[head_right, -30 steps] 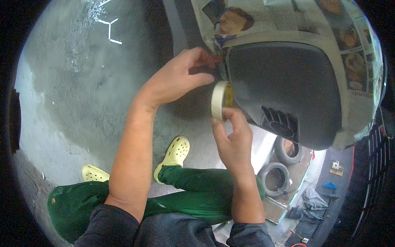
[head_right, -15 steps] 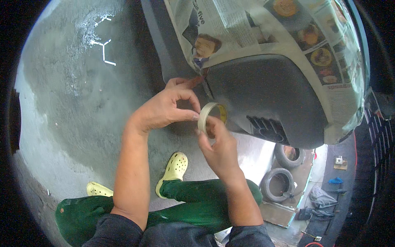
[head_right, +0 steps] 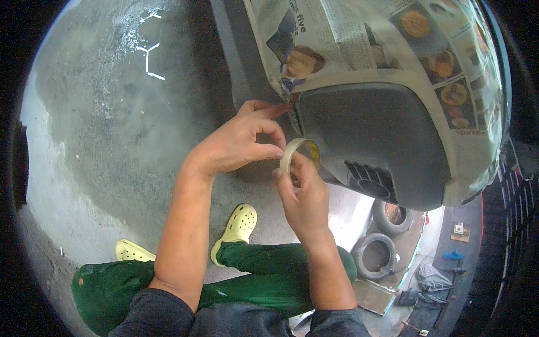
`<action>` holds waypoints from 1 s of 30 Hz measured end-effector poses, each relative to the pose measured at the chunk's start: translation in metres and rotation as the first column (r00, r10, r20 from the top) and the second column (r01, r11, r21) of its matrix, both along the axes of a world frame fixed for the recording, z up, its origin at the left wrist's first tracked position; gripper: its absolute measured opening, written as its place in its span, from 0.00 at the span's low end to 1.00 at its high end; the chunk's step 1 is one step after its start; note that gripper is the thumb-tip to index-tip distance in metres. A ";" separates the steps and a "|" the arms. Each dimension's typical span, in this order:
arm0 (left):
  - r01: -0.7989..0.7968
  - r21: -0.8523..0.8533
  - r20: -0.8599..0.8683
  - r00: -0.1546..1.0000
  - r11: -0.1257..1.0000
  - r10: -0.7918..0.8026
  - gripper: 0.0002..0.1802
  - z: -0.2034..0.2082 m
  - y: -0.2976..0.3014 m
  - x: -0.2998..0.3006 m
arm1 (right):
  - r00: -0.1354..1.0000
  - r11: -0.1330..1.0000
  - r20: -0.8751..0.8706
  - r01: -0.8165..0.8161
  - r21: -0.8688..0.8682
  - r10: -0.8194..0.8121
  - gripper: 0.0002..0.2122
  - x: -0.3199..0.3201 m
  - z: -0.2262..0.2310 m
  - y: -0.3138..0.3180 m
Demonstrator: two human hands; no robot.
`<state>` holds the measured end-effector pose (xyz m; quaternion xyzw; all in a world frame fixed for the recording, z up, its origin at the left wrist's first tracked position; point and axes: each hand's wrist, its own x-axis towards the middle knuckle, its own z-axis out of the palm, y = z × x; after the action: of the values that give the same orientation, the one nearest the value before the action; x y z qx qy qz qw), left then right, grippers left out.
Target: The person crouches beside a car and uses masking tape to secure newspaper over the front bumper area. They repeatedly tear and apply strips of tape along the edges of the newspaper, smoothing each piece to hold it in place.
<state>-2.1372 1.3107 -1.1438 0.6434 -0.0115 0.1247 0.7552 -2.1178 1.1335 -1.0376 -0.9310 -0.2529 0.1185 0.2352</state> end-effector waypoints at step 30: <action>-0.127 -0.002 0.066 0.990 0.992 0.127 0.16 -0.009 -0.004 0.012 | 1.000 0.997 -0.023 0.019 0.080 -0.018 0.24 0.013 -0.009 0.004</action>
<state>-2.1248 1.3062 -1.1530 0.6390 0.0044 0.1939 0.7443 -2.1048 1.1377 -1.0469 -0.9217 -0.2462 0.1164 0.2761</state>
